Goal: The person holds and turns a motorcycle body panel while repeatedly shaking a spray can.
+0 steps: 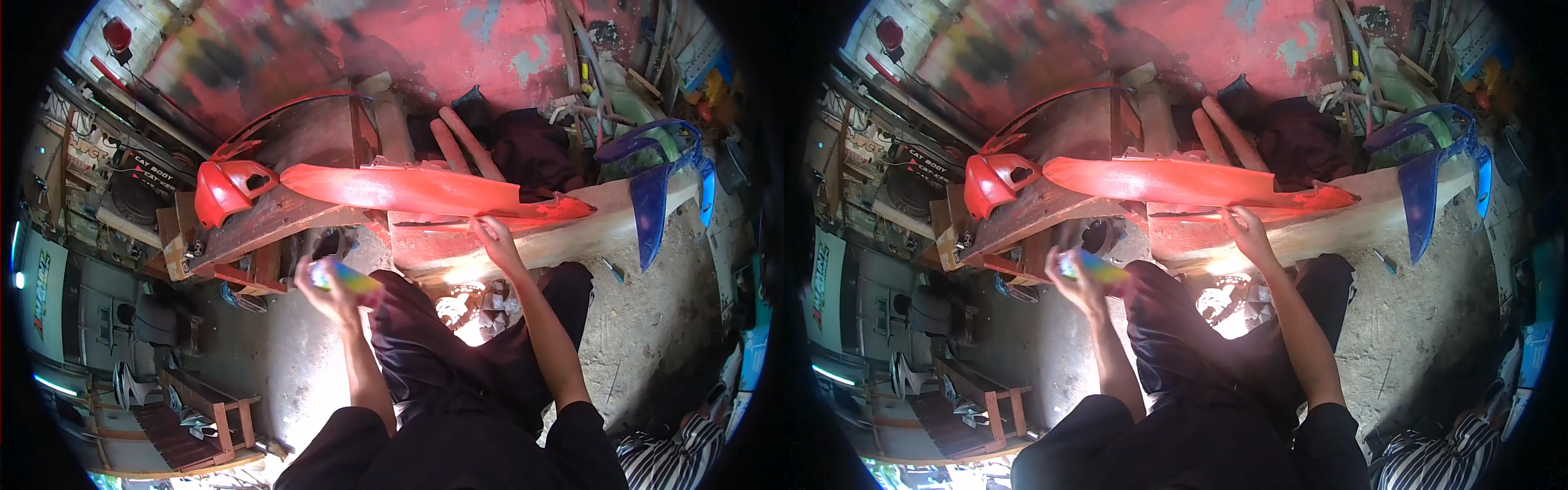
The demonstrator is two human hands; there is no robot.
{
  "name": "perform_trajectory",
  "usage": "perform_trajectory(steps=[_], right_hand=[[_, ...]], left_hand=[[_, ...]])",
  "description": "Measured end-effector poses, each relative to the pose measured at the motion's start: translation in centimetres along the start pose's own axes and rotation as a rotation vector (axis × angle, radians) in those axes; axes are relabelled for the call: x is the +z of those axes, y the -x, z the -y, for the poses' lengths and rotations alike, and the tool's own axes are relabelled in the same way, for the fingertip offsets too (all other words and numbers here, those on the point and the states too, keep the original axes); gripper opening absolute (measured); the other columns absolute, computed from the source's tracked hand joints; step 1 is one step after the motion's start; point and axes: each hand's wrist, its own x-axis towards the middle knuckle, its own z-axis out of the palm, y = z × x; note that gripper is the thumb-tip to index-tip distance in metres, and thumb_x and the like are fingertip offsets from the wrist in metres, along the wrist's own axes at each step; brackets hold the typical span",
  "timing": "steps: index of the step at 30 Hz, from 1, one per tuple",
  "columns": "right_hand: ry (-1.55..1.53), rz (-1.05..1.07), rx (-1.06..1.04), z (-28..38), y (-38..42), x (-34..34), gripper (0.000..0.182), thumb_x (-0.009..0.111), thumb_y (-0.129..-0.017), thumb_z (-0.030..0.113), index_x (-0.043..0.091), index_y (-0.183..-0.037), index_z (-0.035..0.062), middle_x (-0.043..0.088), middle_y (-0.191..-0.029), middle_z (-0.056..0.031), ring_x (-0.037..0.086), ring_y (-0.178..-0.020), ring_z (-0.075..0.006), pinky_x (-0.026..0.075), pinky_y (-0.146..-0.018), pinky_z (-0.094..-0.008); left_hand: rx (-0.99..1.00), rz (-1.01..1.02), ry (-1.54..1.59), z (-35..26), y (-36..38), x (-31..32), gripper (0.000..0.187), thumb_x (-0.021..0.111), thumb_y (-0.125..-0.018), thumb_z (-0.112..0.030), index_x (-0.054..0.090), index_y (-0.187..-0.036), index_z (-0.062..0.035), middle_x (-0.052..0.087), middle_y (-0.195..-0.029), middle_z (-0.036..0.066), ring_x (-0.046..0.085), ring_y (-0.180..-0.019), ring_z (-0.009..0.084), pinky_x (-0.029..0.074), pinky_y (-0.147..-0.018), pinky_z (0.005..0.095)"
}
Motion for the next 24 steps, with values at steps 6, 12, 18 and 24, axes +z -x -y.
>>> perform_trajectory(steps=[6,12,18,24], right_hand=[[0.005,-0.004,-0.016,-0.1,0.0,-0.2,0.028,0.057,-0.097,0.024,0.062,-0.112,0.0001,0.065,-0.104,-0.0047,0.060,-0.092,-0.0092,0.049,-0.078,-0.0260],[-0.007,-0.007,-0.017,0.3,0.0,-0.1,0.027,0.058,-0.097,0.022,0.062,-0.111,0.0003,0.064,-0.101,-0.0034,0.059,-0.086,-0.0084,0.049,-0.076,-0.0255],[-0.011,-0.015,-0.034,-0.3,-0.1,-0.1,0.026,0.058,-0.097,0.022,0.062,-0.110,0.0002,0.064,-0.097,-0.0034,0.059,-0.083,-0.0082,0.049,-0.074,-0.0248],[-0.042,-0.017,-0.067,-1.1,-0.6,-0.3,0.026,0.058,-0.097,0.022,0.062,-0.110,-0.0003,0.064,-0.094,-0.0031,0.059,-0.080,-0.0077,0.048,-0.070,-0.0239]], left_hand=[[0.441,0.690,0.113,-2.9,7.4,0.7,0.042,0.071,-0.079,-0.012,0.053,-0.114,0.0008,0.057,-0.106,0.018,0.056,-0.098,0.0297,0.044,-0.089,0.0403],[0.067,0.071,0.046,-1.8,1.7,1.5,0.049,0.063,-0.092,-0.023,0.044,-0.130,0.0025,0.055,-0.115,0.018,0.054,-0.103,0.0254,0.044,-0.091,0.0379],[0.209,0.285,0.045,-0.9,4.3,2.8,0.042,0.065,-0.089,-0.021,0.049,-0.121,0.0004,0.057,-0.111,0.015,0.055,-0.098,0.0231,0.044,-0.089,0.0375],[0.506,0.673,0.049,-2.5,7.8,1.8,0.045,0.072,-0.076,-0.012,0.053,-0.115,0.0019,0.056,-0.103,0.016,0.057,-0.097,0.0290,0.046,-0.087,0.0389]])
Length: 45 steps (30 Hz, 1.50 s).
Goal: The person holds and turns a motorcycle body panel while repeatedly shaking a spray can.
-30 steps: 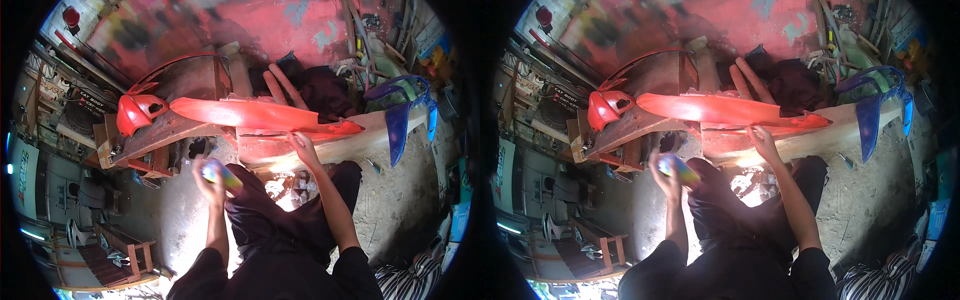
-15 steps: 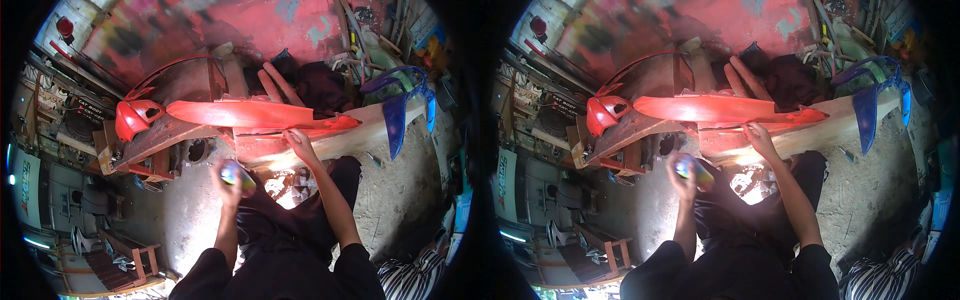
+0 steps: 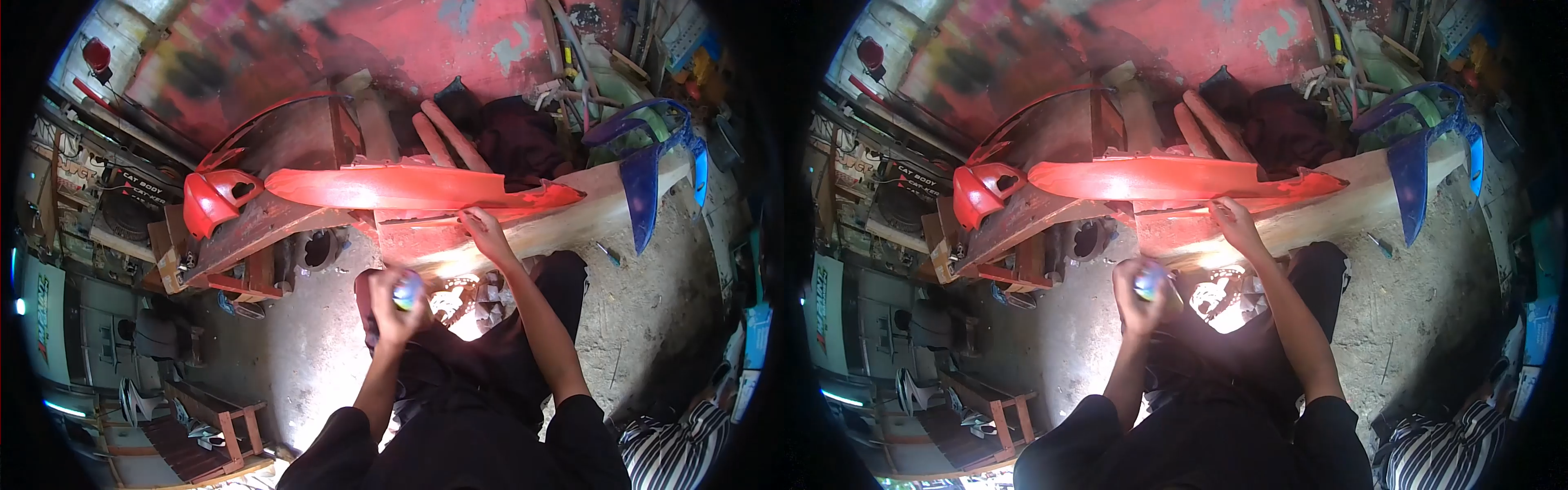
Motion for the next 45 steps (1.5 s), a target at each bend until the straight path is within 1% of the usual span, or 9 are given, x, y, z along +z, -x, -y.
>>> perform_trajectory(steps=[4,10,13,18,23,27,31,33,45], right_hand=[[-0.025,0.004,0.024,1.2,0.3,0.2,0.026,0.058,-0.097,0.023,0.061,-0.108,-0.0005,0.064,-0.092,-0.0030,0.059,-0.079,-0.0077,0.048,-0.070,-0.0232],[-0.058,0.020,0.078,0.6,0.1,0.1,0.026,0.059,-0.096,0.023,0.062,-0.108,-0.0008,0.065,-0.092,-0.0044,0.060,-0.082,-0.0083,0.048,-0.073,-0.0239],[0.015,-0.010,-0.007,0.3,0.1,0.2,0.026,0.059,-0.096,0.022,0.062,-0.107,-0.0011,0.066,-0.094,-0.0059,0.061,-0.087,-0.0102,0.049,-0.077,-0.0263],[0.030,-0.001,0.041,0.6,0.2,0.1,0.027,0.060,-0.095,0.024,0.063,-0.108,-0.0002,0.067,-0.099,-0.0076,0.062,-0.092,-0.0124,0.049,-0.080,-0.0282],[0.072,0.003,0.031,1.7,0.6,-0.1,0.035,0.058,-0.096,0.032,0.063,-0.111,0.0015,0.065,-0.101,-0.0051,0.060,-0.095,-0.0111,0.047,-0.083,-0.0291],[0.097,0.022,0.063,1.6,0.4,-0.2,0.036,0.058,-0.096,0.033,0.062,-0.114,0.0016,0.066,-0.105,-0.0058,0.060,-0.098,-0.0124,0.047,-0.085,-0.0305],[0.077,0.032,0.114,1.6,0.3,-0.4,0.036,0.058,-0.096,0.033,0.062,-0.115,0.0022,0.065,-0.105,-0.0050,0.060,-0.099,-0.0124,0.047,-0.086,-0.0309],[0.029,0.023,0.091,1.3,0.4,-0.3,0.034,0.058,-0.096,0.031,0.062,-0.115,0.0022,0.065,-0.104,-0.0040,0.060,-0.099,-0.0116,0.047,-0.084,-0.0286],[-0.191,-0.045,0.111,0.7,-0.1,-0.3,0.030,0.061,-0.094,0.030,0.064,-0.106,0.0027,0.064,-0.090,-0.0033,0.060,-0.082,-0.0104,0.050,-0.067,-0.0260]], left_hand=[[-0.443,-0.506,-0.052,2.8,-2.2,-1.4,0.046,0.066,-0.089,-0.021,0.047,-0.124,0.0023,0.055,-0.106,0.013,0.055,-0.096,0.0225,0.046,-0.085,0.0360],[0.016,-0.018,0.085,0.8,-0.4,1.2,0.045,0.074,-0.078,-0.017,0.054,-0.115,-0.0011,0.056,-0.101,0.016,0.057,-0.091,0.0291,0.048,-0.081,0.0391],[-0.070,0.168,0.192,-0.1,1.0,2.2,0.050,0.076,-0.073,-0.007,0.054,-0.119,-0.0048,0.054,-0.107,0.018,0.056,-0.096,0.0318,0.047,-0.085,0.0390],[-0.429,-0.113,0.185,2.8,0.0,0.5,0.057,0.070,-0.085,-0.020,0.047,-0.133,-0.0004,0.053,-0.124,0.015,0.052,-0.111,0.0258,0.041,-0.098,0.0384],[-0.283,-0.260,0.260,6.0,-2.0,-0.9,0.063,0.060,-0.093,-0.020,0.031,-0.146,-0.0012,0.043,-0.139,0.017,0.046,-0.122,0.0259,0.036,-0.105,0.0388],[-0.634,-0.331,0.800,6.3,-3.1,-0.8,0.074,0.051,-0.097,-0.029,0.006,-0.154,-0.0166,0.058,-0.108,0.013,0.061,-0.089,0.0220,0.054,-0.076,0.0366],[-0.801,-0.373,1.279,10.5,-3.7,0.5,0.053,0.047,-0.094,-0.049,0.047,-0.131,-0.0106,0.060,-0.111,0.012,0.060,-0.098,0.0279,0.049,-0.091,0.0449],[-0.821,-0.433,1.288,11.7,-4.2,1.3,0.053,0.050,-0.089,-0.057,0.058,-0.110,-0.0091,0.064,-0.094,0.008,0.063,-0.085,0.0250,0.054,-0.074,0.0433],[-0.659,-0.434,1.380,8.9,-7.8,6.2,0.053,0.047,-0.089,-0.058,0.058,-0.113,-0.0112,0.064,-0.109,0.009,0.063,-0.101,0.0258,0.042,-0.101,0.0569]])
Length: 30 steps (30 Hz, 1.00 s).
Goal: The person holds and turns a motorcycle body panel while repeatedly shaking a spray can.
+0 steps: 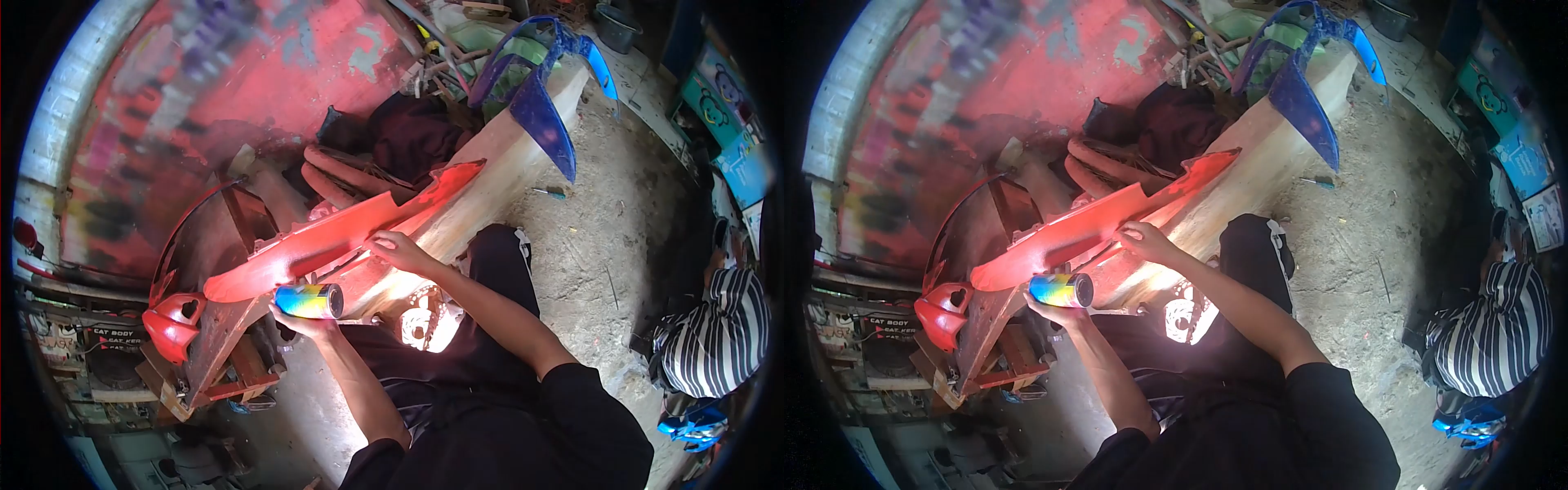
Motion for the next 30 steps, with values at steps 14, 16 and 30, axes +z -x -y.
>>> perform_trajectory(steps=[14,16,30], right_hand=[[-0.044,-0.477,-0.219,2.8,2.2,-6.1,0.037,0.050,-0.100,0.035,0.060,-0.083,0.0041,0.066,-0.080,-0.0043,0.063,-0.068,-0.0108,0.048,-0.065,-0.0250],[-0.170,-0.698,-0.222,2.6,2.5,-8.9,0.045,0.046,-0.100,0.043,0.056,-0.076,0.0068,0.066,-0.081,-0.0059,0.062,-0.069,-0.0128,0.048,-0.068,-0.0274],[-0.808,-0.454,0.152,-2.0,1.9,-13.1,0.083,0.028,-0.088,0.077,0.045,-0.132,0.0084,0.051,-0.133,-0.0106,0.045,-0.128,-0.0270,0.034,-0.107,-0.0476]], left_hand=[[0.031,0.176,-0.004,0.2,0.3,1.0,0.052,0.046,-0.090,-0.057,0.060,-0.104,-0.0088,0.066,-0.089,0.008,0.065,-0.095,0.0261,0.038,-0.106,0.0576],[0.053,-0.027,-0.023,0.2,1.0,2.2,0.052,0.046,-0.090,-0.057,0.060,-0.102,-0.0081,0.065,-0.095,0.009,0.064,-0.099,0.0282,0.039,-0.105,0.0575],[0.050,0.072,-0.017,0.4,0.8,2.2,0.054,0.045,-0.091,-0.055,0.061,-0.095,-0.0033,0.066,-0.091,0.012,0.066,-0.093,0.0300,0.044,-0.101,0.0535]])
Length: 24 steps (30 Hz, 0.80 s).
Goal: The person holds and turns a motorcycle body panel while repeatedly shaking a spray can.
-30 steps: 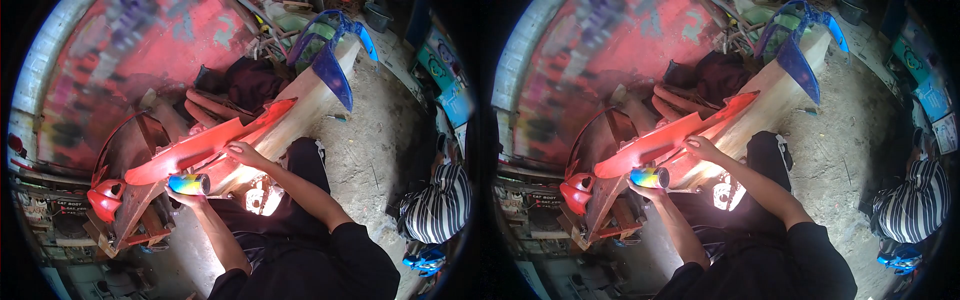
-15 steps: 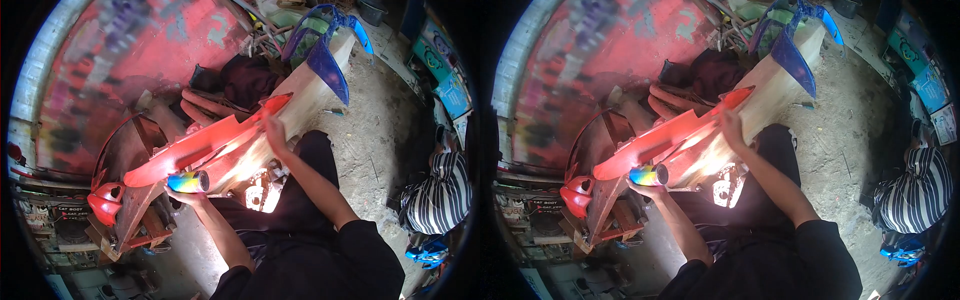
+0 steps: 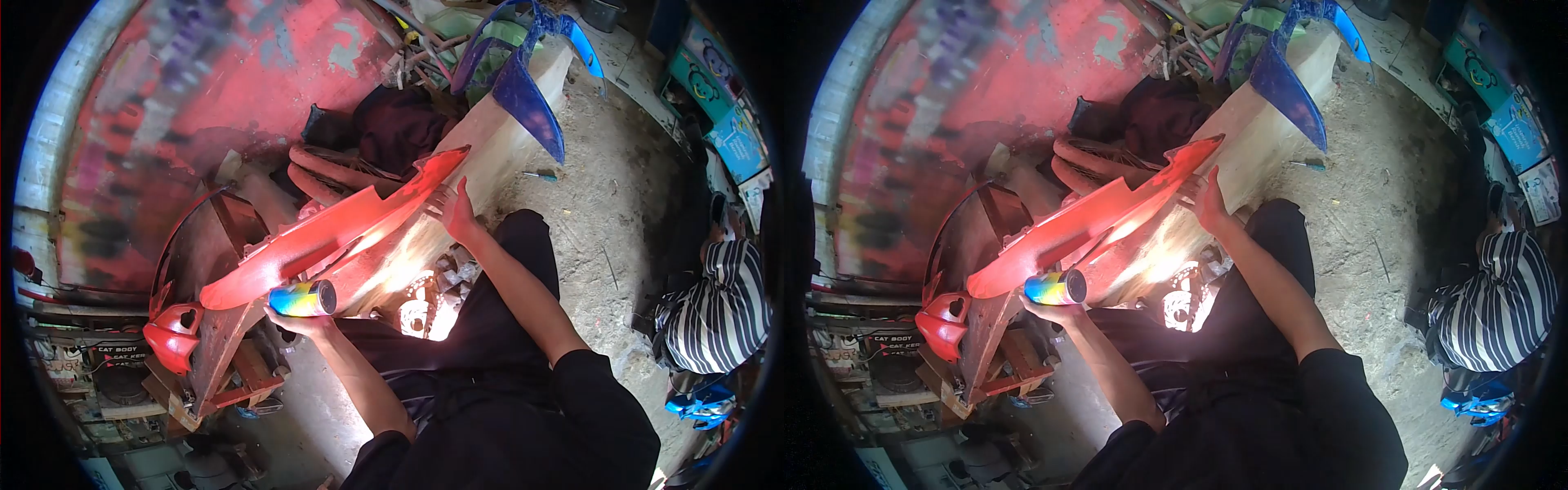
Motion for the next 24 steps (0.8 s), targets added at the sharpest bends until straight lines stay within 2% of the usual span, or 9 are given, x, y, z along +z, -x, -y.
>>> perform_trajectory(steps=[4,6,10,12,14,16,21,24], right_hand=[[-0.004,0.122,-0.005,-1.1,-0.4,1.5,0.089,0.026,-0.084,0.081,0.042,-0.138,0.0118,0.047,-0.140,-0.0091,0.039,-0.133,-0.0266,0.029,-0.110,-0.0475],[-0.053,0.154,0.015,-2.4,-0.9,1.7,0.092,0.023,-0.085,0.081,0.029,-0.149,0.0149,0.043,-0.144,-0.0109,0.036,-0.136,-0.0291,0.024,-0.113,-0.0482],[-0.092,0.097,0.060,-4.5,-1.4,1.7,0.086,0.025,-0.087,0.078,0.032,-0.147,0.0163,0.043,-0.143,-0.0098,0.038,-0.135,-0.0289,0.025,-0.113,-0.0468],[-0.111,0.072,0.041,-4.6,-1.2,1.8,0.081,0.032,-0.087,0.076,0.042,-0.140,0.0152,0.051,-0.137,-0.0055,0.046,-0.129,-0.0264,0.028,-0.112,-0.0447],[-0.139,0.070,0.056,-4.5,-1.0,2.0,0.082,0.033,-0.086,0.077,0.042,-0.140,0.0157,0.050,-0.138,-0.0054,0.045,-0.130,-0.0262,0.028,-0.112,-0.0450],[-0.167,0.069,0.071,-4.3,-0.8,2.4,0.084,0.034,-0.085,0.078,0.042,-0.140,0.0161,0.050,-0.138,-0.0053,0.044,-0.130,-0.0260,0.028,-0.113,-0.0454],[-0.204,0.106,0.081,-3.8,-0.5,2.7,0.088,0.041,-0.079,0.081,0.040,-0.140,0.0179,0.046,-0.139,-0.0021,0.040,-0.133,-0.0235,0.026,-0.114,-0.0451],[-0.259,0.074,0.159,-3.9,-0.3,2.6,0.089,0.044,-0.076,0.082,0.041,-0.139,0.0197,0.045,-0.140,0.0007,0.037,-0.135,-0.0209,0.024,-0.115,-0.0436]], left_hand=[[-0.006,-0.019,-0.025,0.1,-0.4,-1.1,0.056,0.044,-0.090,-0.055,0.061,-0.094,-0.0025,0.066,-0.085,0.013,0.066,-0.088,0.0294,0.044,-0.101,0.0537],[-0.012,-0.004,-0.016,0.1,-0.5,-1.3,0.056,0.044,-0.090,-0.056,0.061,-0.093,-0.0033,0.065,-0.083,0.013,0.067,-0.087,0.0291,0.044,-0.101,0.0541],[0.015,-0.047,-0.025,0.0,-0.2,-0.3,0.054,0.044,-0.090,-0.057,0.060,-0.090,-0.0050,0.065,-0.080,0.011,0.067,-0.088,0.0297,0.044,-0.101,0.0547],[0.012,-0.011,-0.033,-0.2,-0.4,-0.6,0.053,0.044,-0.090,-0.056,0.059,-0.092,-0.0053,0.065,-0.084,0.011,0.066,-0.091,0.0300,0.044,-0.101,0.0548],[0.013,0.023,-0.040,-0.4,-0.4,-0.8,0.053,0.044,-0.090,-0.056,0.059,-0.093,-0.0055,0.065,-0.088,0.012,0.066,-0.094,0.0303,0.044,-0.101,0.0549],[-0.015,-0.065,-0.024,-0.5,-0.5,-0.2,0.051,0.044,-0.091,-0.055,0.056,-0.099,-0.0062,0.064,-0.099,0.013,0.064,-0.099,0.0310,0.044,-0.101,0.0551],[0.033,-0.047,-0.043,-0.5,-0.7,-0.3,0.047,0.046,-0.092,-0.053,0.054,-0.104,-0.0085,0.062,-0.102,0.011,0.063,-0.100,0.0295,0.047,-0.100,0.0525],[-0.062,-0.059,-0.105,-0.7,-0.5,-0.4,0.041,0.047,-0.094,-0.049,0.054,-0.106,-0.0110,0.063,-0.099,0.008,0.065,-0.094,0.0231,0.050,-0.096,0.0476]])
